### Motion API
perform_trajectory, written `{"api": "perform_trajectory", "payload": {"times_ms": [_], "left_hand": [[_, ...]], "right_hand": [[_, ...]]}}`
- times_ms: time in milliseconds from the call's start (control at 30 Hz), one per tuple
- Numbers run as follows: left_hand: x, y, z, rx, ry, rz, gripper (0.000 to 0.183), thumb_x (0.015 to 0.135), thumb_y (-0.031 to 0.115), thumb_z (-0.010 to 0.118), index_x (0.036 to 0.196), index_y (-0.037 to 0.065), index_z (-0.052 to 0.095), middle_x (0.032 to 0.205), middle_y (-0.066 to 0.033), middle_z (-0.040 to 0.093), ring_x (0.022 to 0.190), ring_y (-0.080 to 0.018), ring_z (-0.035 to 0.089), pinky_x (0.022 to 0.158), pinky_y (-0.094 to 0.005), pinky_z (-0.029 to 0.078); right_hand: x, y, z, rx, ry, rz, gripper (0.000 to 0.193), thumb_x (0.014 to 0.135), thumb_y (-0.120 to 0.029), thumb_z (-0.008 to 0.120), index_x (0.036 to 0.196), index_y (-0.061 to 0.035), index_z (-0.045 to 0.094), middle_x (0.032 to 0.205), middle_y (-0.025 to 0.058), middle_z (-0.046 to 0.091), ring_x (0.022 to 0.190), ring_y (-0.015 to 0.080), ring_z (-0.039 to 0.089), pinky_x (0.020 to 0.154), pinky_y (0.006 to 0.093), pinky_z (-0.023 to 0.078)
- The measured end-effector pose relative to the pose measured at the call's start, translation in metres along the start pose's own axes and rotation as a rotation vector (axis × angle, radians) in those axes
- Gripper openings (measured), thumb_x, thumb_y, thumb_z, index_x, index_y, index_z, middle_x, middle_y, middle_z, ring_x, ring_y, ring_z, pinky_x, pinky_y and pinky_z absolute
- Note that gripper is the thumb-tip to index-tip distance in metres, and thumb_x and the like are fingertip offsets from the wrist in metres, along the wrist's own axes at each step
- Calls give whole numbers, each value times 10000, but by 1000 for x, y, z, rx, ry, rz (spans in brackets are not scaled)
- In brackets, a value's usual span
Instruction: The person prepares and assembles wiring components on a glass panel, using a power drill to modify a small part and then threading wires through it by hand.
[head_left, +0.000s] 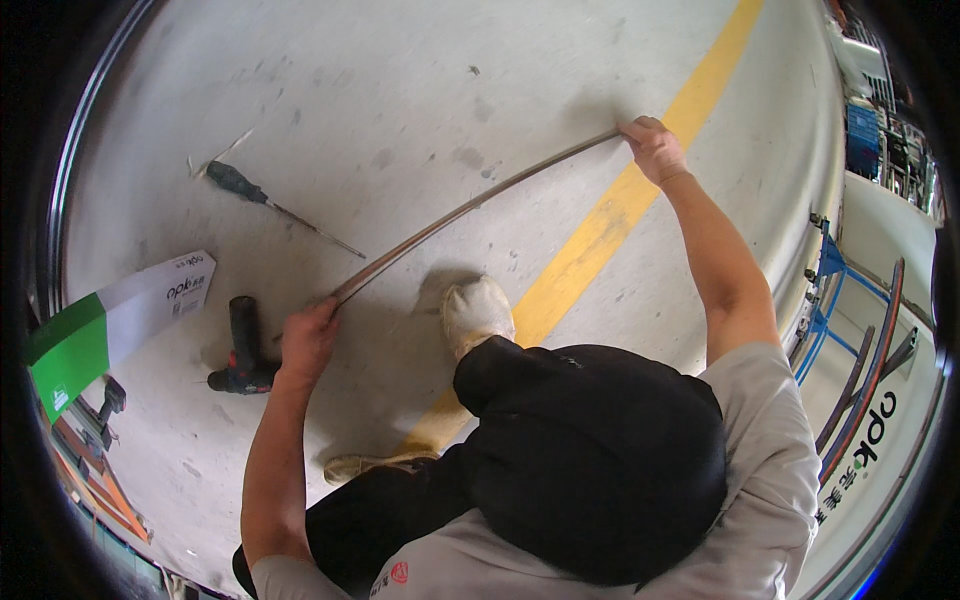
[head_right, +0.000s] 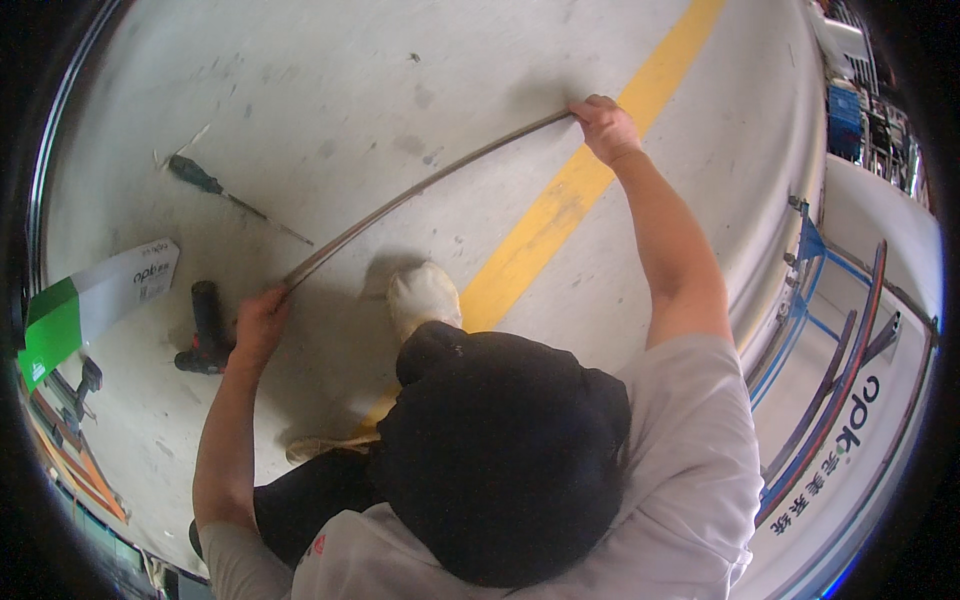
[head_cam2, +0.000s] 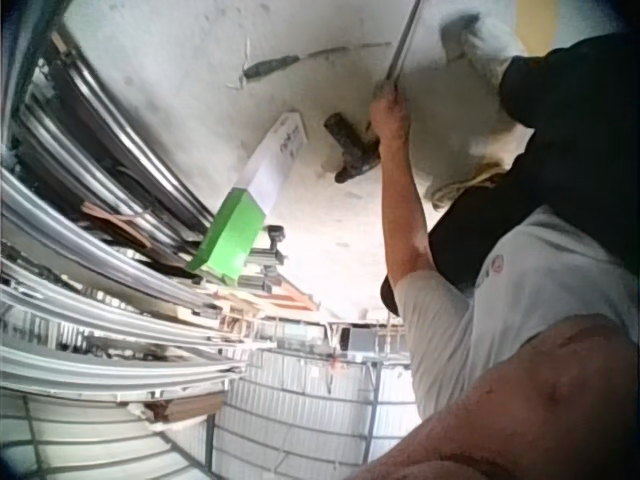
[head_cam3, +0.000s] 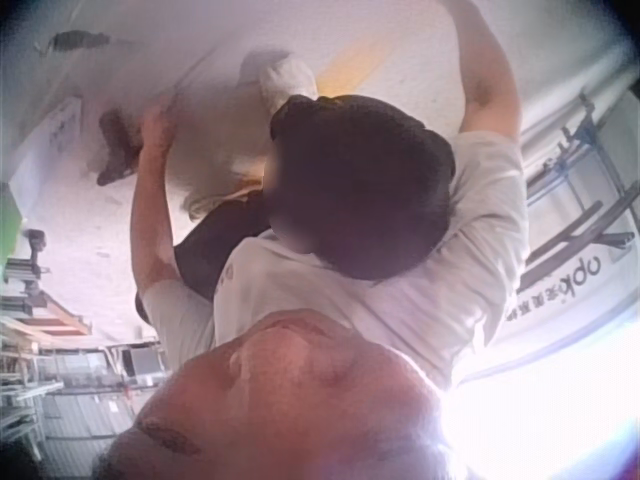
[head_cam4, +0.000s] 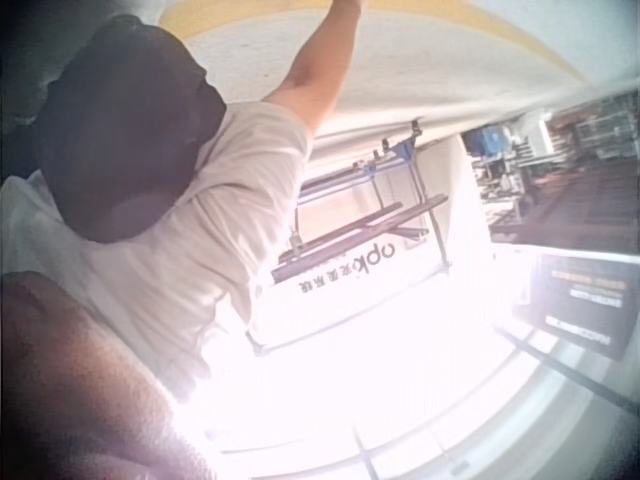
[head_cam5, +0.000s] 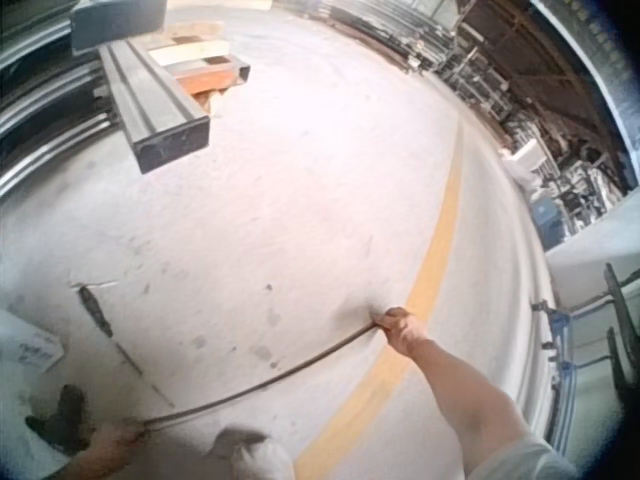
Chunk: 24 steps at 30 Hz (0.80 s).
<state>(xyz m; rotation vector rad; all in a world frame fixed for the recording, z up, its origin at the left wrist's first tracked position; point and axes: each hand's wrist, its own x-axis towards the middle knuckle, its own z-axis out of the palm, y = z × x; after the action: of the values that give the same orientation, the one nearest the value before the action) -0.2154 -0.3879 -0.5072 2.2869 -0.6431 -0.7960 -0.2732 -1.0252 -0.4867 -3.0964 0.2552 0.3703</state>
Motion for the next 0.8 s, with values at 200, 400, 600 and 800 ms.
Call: {"api": "perform_trajectory", "payload": {"times_ms": [200,400,600,800], "left_hand": [[-5,-15,12,47,111,29,230,851,121,658,1078,82,660,926,-178,652,820,-407,629,688,-460,504],[-4,6,2,6,134,-6,180,873,133,637,1042,74,654,897,-162,633,809,-392,620,681,-466,501],[-2,-1,8,-19,187,-33,165,870,130,633,1021,66,649,881,-166,623,796,-395,615,673,-461,499],[0,3,0,-80,199,-35,129,868,126,631,985,78,659,874,-161,624,773,-394,617,655,-453,502]], "right_hand": [[1,-3,2,4,-10,26,283,874,-79,600,1121,-189,684,972,63,627,1004,267,603,851,389,525],[0,4,13,82,18,5,291,866,-55,594,1131,-145,675,995,87,642,988,314,612,862,394,517],[0,9,20,119,84,-19,262,864,-22,591,1092,-112,684,989,108,650,967,331,618,828,408,519],[1,7,17,100,89,-45,237,884,-43,609,1110,-88,667,954,105,638,905,334,621,787,401,514]]}}
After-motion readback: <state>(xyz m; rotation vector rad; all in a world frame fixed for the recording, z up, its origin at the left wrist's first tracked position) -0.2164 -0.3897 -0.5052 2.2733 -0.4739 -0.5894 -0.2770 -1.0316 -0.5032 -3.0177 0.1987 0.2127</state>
